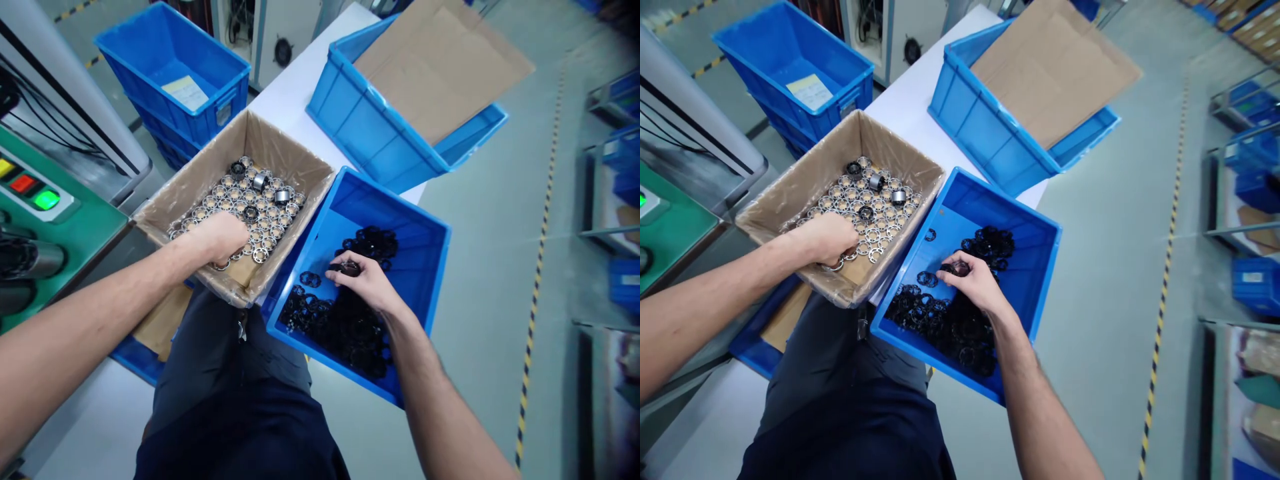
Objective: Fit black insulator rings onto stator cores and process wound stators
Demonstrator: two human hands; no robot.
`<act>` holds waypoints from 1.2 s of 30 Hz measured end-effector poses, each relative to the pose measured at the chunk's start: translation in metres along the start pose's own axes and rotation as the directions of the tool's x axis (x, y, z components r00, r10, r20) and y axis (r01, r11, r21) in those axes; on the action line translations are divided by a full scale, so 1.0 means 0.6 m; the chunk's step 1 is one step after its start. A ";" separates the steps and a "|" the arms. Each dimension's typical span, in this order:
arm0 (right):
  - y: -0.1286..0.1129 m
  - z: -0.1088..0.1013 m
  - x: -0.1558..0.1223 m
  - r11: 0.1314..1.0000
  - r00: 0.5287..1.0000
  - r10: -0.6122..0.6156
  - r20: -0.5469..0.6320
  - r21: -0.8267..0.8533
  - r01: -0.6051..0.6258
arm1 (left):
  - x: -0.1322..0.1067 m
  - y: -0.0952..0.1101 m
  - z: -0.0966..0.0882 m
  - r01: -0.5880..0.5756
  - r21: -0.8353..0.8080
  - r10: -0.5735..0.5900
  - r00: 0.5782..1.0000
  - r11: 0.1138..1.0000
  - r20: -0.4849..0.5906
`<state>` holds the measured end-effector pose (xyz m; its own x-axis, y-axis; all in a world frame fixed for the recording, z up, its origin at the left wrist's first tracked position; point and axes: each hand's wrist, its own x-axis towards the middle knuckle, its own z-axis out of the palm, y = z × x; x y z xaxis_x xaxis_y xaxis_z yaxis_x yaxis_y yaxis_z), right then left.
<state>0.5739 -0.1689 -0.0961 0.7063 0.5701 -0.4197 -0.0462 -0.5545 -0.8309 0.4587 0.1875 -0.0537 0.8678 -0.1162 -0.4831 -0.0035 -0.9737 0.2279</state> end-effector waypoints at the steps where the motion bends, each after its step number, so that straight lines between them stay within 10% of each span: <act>1: -0.006 0.000 -0.004 0.999 1.000 0.002 -0.008 0.052 -0.001 | -0.011 0.000 -0.008 -0.004 0.028 0.004 1.000 1.000 0.009; 5: -0.024 0.007 -0.018 0.971 1.000 0.026 -0.016 0.238 -0.021 | -0.050 -0.008 -0.018 -0.103 -0.270 0.009 0.945 0.957 -0.328; 8: -0.045 0.019 -0.021 0.956 0.999 -0.009 -0.038 0.291 0.020 | -0.056 0.015 -0.001 -0.377 -0.753 -0.199 0.812 0.539 -0.549; 12: -0.096 0.038 -0.013 0.944 0.989 -0.127 -0.076 0.296 0.144 | -0.045 0.089 0.015 -0.368 -0.921 -0.328 0.892 -0.128 -0.311; 15: -0.138 0.057 -0.005 0.879 0.948 -0.315 0.050 0.391 0.272 | -0.037 0.134 0.021 -0.301 -0.879 -0.306 0.933 -0.370 -0.191; 29: -0.154 0.140 0.005 0.715 0.701 -0.676 -0.227 0.030 0.699 | -0.042 0.156 0.074 -0.380 -0.887 -0.304 0.905 -0.261 -0.298; 36: -0.153 0.142 0.003 0.722 0.721 -0.648 -0.244 0.102 0.684 | -0.051 0.157 0.087 -0.382 -0.906 -0.255 0.908 -0.182 -0.331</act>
<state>0.5194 -0.0654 -0.0518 0.7120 0.6224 0.3251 0.3772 0.0514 -0.9247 0.4057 0.0890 -0.0612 0.9539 0.2076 -0.2168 0.1196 0.3996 0.9088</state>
